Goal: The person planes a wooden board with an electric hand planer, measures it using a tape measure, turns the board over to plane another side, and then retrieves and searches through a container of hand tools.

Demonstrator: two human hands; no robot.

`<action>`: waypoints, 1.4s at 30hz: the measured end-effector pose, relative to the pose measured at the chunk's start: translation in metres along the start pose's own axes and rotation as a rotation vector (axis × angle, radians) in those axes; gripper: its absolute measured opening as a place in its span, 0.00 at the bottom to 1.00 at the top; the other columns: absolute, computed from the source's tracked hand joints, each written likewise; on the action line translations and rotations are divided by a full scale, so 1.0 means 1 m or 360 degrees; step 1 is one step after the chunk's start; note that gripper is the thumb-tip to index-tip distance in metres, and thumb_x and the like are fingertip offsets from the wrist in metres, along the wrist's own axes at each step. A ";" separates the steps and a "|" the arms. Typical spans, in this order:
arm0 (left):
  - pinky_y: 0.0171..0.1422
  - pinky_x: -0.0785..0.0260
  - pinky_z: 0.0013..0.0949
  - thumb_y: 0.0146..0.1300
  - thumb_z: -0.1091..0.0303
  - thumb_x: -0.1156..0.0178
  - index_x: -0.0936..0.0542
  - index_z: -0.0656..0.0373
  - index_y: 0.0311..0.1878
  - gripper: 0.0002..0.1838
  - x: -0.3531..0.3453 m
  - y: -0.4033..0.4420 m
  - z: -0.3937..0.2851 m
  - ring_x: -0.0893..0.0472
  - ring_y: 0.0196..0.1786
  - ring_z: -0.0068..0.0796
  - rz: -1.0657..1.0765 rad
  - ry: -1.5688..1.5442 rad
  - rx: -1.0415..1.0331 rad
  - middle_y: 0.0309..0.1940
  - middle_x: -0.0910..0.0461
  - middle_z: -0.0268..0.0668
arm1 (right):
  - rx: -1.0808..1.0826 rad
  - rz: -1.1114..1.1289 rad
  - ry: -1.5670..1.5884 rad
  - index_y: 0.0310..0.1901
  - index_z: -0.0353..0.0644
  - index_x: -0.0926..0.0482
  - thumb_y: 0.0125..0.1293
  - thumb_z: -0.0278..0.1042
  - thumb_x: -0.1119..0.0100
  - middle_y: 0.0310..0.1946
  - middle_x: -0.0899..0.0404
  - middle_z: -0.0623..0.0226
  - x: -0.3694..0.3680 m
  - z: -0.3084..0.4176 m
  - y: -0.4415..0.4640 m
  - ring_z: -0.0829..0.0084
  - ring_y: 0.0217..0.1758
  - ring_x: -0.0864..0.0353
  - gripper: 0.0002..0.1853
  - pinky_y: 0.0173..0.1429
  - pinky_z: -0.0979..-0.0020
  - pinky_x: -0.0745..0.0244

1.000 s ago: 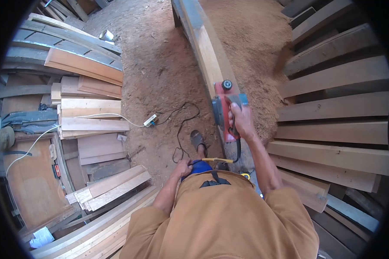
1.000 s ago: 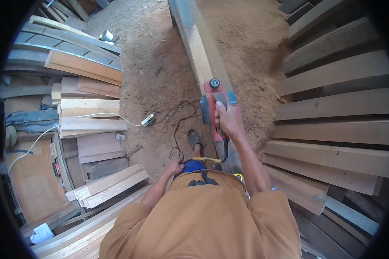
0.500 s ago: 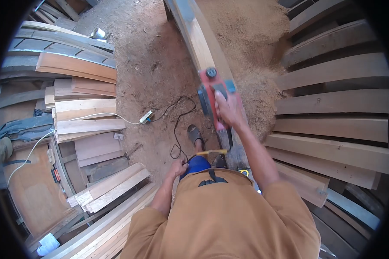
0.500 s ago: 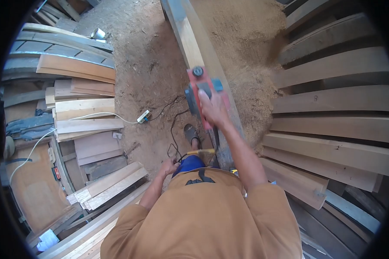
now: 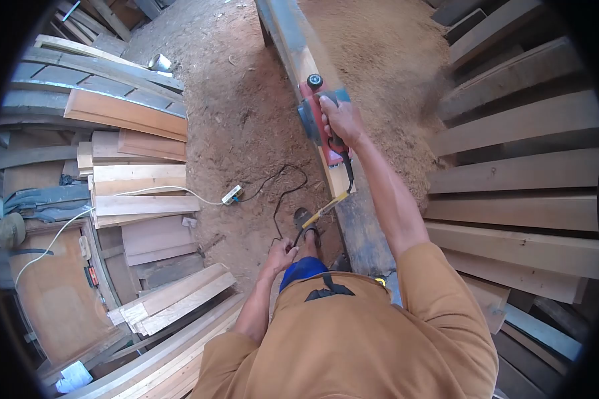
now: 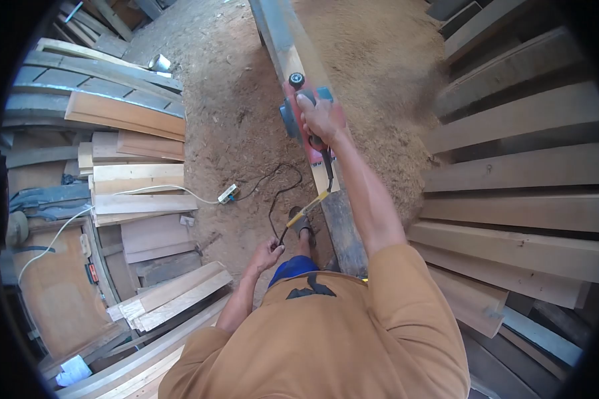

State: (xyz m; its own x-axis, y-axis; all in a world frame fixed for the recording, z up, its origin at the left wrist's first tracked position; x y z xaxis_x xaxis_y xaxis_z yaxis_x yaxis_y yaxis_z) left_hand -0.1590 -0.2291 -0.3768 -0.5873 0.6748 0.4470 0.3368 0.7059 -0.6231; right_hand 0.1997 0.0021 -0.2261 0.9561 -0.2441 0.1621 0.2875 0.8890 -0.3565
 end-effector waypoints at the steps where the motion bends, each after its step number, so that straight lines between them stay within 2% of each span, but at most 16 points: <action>1: 0.42 0.26 0.37 0.66 0.62 0.34 0.19 0.62 0.44 0.12 0.000 -0.002 -0.003 0.21 0.35 0.30 0.0020 0.0012 -0.0036 0.30 0.18 0.39 | -0.0005 0.0005 0.0075 0.39 0.42 0.19 0.76 0.50 0.45 0.24 0.24 0.76 0.001 0.000 -0.012 0.83 0.21 0.26 0.18 0.25 0.75 0.28; 2: 0.40 0.28 0.36 0.67 0.63 0.35 0.19 0.62 0.43 0.12 -0.001 -0.005 -0.004 0.24 0.33 0.26 0.0038 0.0023 -0.0072 0.28 0.20 0.36 | -0.0010 0.0012 0.0149 0.39 0.42 0.19 0.76 0.50 0.45 0.24 0.24 0.76 0.001 -0.002 -0.028 0.83 0.22 0.26 0.18 0.26 0.75 0.28; 5: 0.40 0.28 0.38 0.66 0.61 0.35 0.19 0.62 0.44 0.13 -0.009 -0.014 -0.005 0.23 0.33 0.29 0.0167 0.0135 0.0033 0.29 0.19 0.39 | -0.0002 0.0020 0.0267 0.39 0.42 0.21 0.76 0.49 0.45 0.24 0.25 0.76 0.002 -0.021 -0.081 0.83 0.22 0.26 0.17 0.26 0.75 0.28; 9: 0.46 0.25 0.42 0.65 0.62 0.35 0.18 0.63 0.48 0.15 -0.028 -0.026 0.016 0.16 0.39 0.40 0.0338 0.0251 -0.0029 0.36 0.15 0.47 | -0.0075 0.0079 0.0220 0.41 0.43 0.24 0.77 0.47 0.47 0.24 0.27 0.77 0.008 -0.074 -0.173 0.84 0.22 0.28 0.15 0.26 0.76 0.30; 11: 0.49 0.24 0.46 0.65 0.62 0.36 0.18 0.65 0.49 0.16 -0.029 -0.040 0.010 0.14 0.44 0.50 0.0383 0.0278 -0.0120 0.41 0.14 0.53 | -0.0127 0.0070 0.0085 0.41 0.37 0.24 0.74 0.53 0.46 0.23 0.24 0.69 0.013 -0.088 -0.221 0.77 0.25 0.24 0.22 0.30 0.68 0.28; 14: 0.54 0.24 0.47 0.64 0.63 0.36 0.18 0.65 0.51 0.17 -0.035 -0.045 0.012 0.14 0.50 0.51 0.0533 0.0343 -0.0038 0.45 0.14 0.55 | 0.0015 0.0049 0.0169 0.44 0.36 0.23 0.73 0.54 0.45 0.24 0.24 0.67 0.011 -0.104 -0.262 0.74 0.26 0.23 0.23 0.32 0.66 0.27; 17: 0.55 0.24 0.47 0.64 0.64 0.36 0.17 0.64 0.51 0.16 -0.032 -0.050 0.005 0.15 0.51 0.53 0.0482 0.0316 0.0004 0.46 0.14 0.54 | 0.0013 -0.0014 0.0078 0.49 0.34 0.24 0.73 0.54 0.46 0.24 0.23 0.64 0.003 -0.108 -0.247 0.72 0.28 0.21 0.25 0.35 0.65 0.26; 20: 0.53 0.24 0.47 0.64 0.65 0.36 0.17 0.65 0.51 0.16 -0.031 -0.040 0.014 0.14 0.48 0.54 0.0364 0.0347 -0.0032 0.45 0.14 0.54 | 0.0192 -0.0023 0.0021 0.46 0.39 0.24 0.75 0.53 0.47 0.21 0.28 0.75 -0.005 -0.091 -0.200 0.82 0.21 0.28 0.21 0.25 0.72 0.31; 23: 0.54 0.24 0.42 0.66 0.59 0.36 0.17 0.61 0.50 0.17 -0.021 -0.029 0.013 0.14 0.47 0.42 0.0264 0.0262 0.0048 0.43 0.13 0.49 | 0.0107 -0.0069 0.0000 0.42 0.39 0.21 0.75 0.53 0.46 0.21 0.26 0.74 -0.012 -0.059 -0.141 0.81 0.20 0.27 0.21 0.24 0.72 0.31; 25: 0.51 0.25 0.40 0.67 0.58 0.36 0.18 0.61 0.47 0.16 -0.013 -0.019 0.006 0.16 0.43 0.36 0.0214 0.0149 0.0112 0.38 0.14 0.44 | 0.0165 -0.0038 -0.0036 0.36 0.39 0.20 0.75 0.52 0.46 0.20 0.25 0.73 -0.013 -0.034 -0.093 0.80 0.20 0.26 0.22 0.25 0.71 0.30; 29: 0.42 0.27 0.35 0.70 0.59 0.36 0.19 0.62 0.43 0.13 -0.005 0.007 -0.003 0.21 0.35 0.25 0.0042 -0.0232 -0.0003 0.30 0.19 0.34 | 0.0149 -0.0103 -0.0054 0.37 0.38 0.17 0.75 0.53 0.46 0.21 0.22 0.72 -0.020 0.022 -0.005 0.77 0.20 0.24 0.23 0.25 0.70 0.28; 32: 0.42 0.26 0.37 0.68 0.60 0.35 0.18 0.63 0.45 0.14 0.008 0.026 -0.032 0.20 0.34 0.29 -0.0108 -0.0343 -0.0081 0.31 0.17 0.41 | 0.0150 -0.0147 -0.0009 0.26 0.34 0.20 0.72 0.61 0.45 0.19 0.22 0.63 -0.026 0.046 0.060 0.72 0.20 0.22 0.32 0.27 0.65 0.27; 34: 0.42 0.26 0.36 0.69 0.60 0.36 0.18 0.63 0.46 0.14 0.009 0.042 -0.034 0.20 0.33 0.28 -0.0103 -0.0386 -0.0071 0.30 0.17 0.39 | 0.0198 -0.0089 0.0100 0.26 0.34 0.20 0.72 0.63 0.44 0.19 0.22 0.63 -0.027 0.038 0.106 0.72 0.20 0.22 0.33 0.27 0.66 0.27; 38: 0.40 0.28 0.35 0.69 0.61 0.36 0.18 0.62 0.45 0.13 0.019 0.052 -0.046 0.21 0.33 0.26 -0.0096 -0.0362 -0.0051 0.29 0.18 0.37 | 0.0158 -0.0041 0.0198 0.28 0.35 0.20 0.71 0.64 0.42 0.19 0.22 0.64 -0.022 0.039 0.122 0.72 0.20 0.22 0.33 0.27 0.67 0.27; 42: 0.39 0.29 0.34 0.69 0.61 0.36 0.18 0.62 0.45 0.13 0.016 0.050 -0.036 0.22 0.32 0.25 -0.0135 -0.0411 -0.0090 0.28 0.19 0.38 | 0.0141 -0.0066 0.0080 0.29 0.35 0.20 0.73 0.61 0.44 0.20 0.22 0.65 -0.014 0.038 0.092 0.73 0.21 0.22 0.31 0.26 0.67 0.28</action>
State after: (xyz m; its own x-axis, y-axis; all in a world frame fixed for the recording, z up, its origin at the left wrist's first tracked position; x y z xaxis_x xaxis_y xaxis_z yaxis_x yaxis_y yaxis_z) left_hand -0.1247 -0.1751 -0.3774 -0.7810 0.5405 0.3129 0.3146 0.7732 -0.5506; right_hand 0.2110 0.1024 -0.2262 0.9458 -0.2988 0.1277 0.3229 0.9079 -0.2674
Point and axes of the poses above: each hand's wrist, its own y-axis towards the middle knuckle, its own x-axis out of the back of the hand, z = x × y, the point moved 2 cm from there along y, towards the middle knuckle
